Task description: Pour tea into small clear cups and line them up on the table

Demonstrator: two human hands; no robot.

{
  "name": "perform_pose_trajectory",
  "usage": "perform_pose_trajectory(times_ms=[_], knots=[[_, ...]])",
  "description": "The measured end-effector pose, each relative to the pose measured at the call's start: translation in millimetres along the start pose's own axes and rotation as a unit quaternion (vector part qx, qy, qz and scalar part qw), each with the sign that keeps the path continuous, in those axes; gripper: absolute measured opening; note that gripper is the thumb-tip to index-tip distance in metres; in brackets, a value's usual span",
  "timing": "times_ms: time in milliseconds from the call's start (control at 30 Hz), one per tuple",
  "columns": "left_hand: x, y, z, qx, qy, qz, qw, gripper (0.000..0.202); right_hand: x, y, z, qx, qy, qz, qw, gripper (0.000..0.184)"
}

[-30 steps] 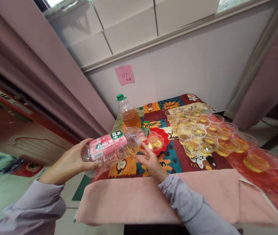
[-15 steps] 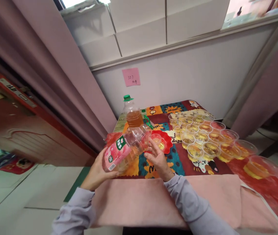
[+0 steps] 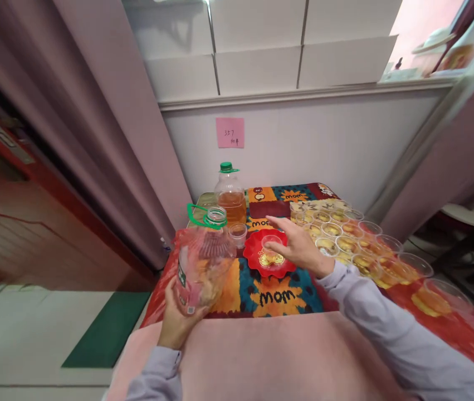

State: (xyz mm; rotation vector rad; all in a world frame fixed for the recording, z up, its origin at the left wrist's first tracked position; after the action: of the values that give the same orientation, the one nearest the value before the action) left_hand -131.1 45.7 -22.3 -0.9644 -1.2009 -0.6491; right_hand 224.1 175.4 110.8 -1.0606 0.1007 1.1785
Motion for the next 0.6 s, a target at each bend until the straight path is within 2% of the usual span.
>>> perform_pose_trajectory(times_ms=[33, 100, 200, 333, 600], knots=[[0.4, -0.2, 1.3, 0.000, 0.000, -0.002, 1.000, 0.108, 2.4, 5.8, 5.6, -0.060, -0.012, -0.078, 0.995, 0.065], [0.4, -0.5, 3.5, 0.000, -0.001, -0.018, 1.000, 0.108, 12.0, 25.2, 9.8, -0.178, -0.010, -0.189, 0.966, 0.070], [-5.1, 1.7, 5.7, -0.014, -0.024, -0.046, 0.999, 0.110, 24.5, 51.2, 9.6, -0.288, 0.018, -0.263, 0.921, 0.078], [-11.3, 1.1, 7.1, -0.021, -0.046, -0.059, 0.997, 0.112, 30.1, 63.1, 14.7, -0.334, 0.033, -0.301, 0.893, 0.067], [-7.1, 2.8, 5.3, -0.039, -0.050, -0.047, 0.997, 0.108, 34.0, 59.8, 19.5, -0.339, 0.021, -0.306, 0.889, 0.057]])
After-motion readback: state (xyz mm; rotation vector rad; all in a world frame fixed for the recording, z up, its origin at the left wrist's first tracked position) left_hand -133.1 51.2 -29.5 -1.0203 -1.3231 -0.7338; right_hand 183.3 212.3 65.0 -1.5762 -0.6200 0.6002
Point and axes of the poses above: each hand's wrist, its own z-axis towards the middle knuckle, its own y-axis out of the palm, x = y × z, the point moved 9 cm from there along z, towards the middle knuckle, and after that the axes turned 8 degrees about -y, right-handed, at the moved point
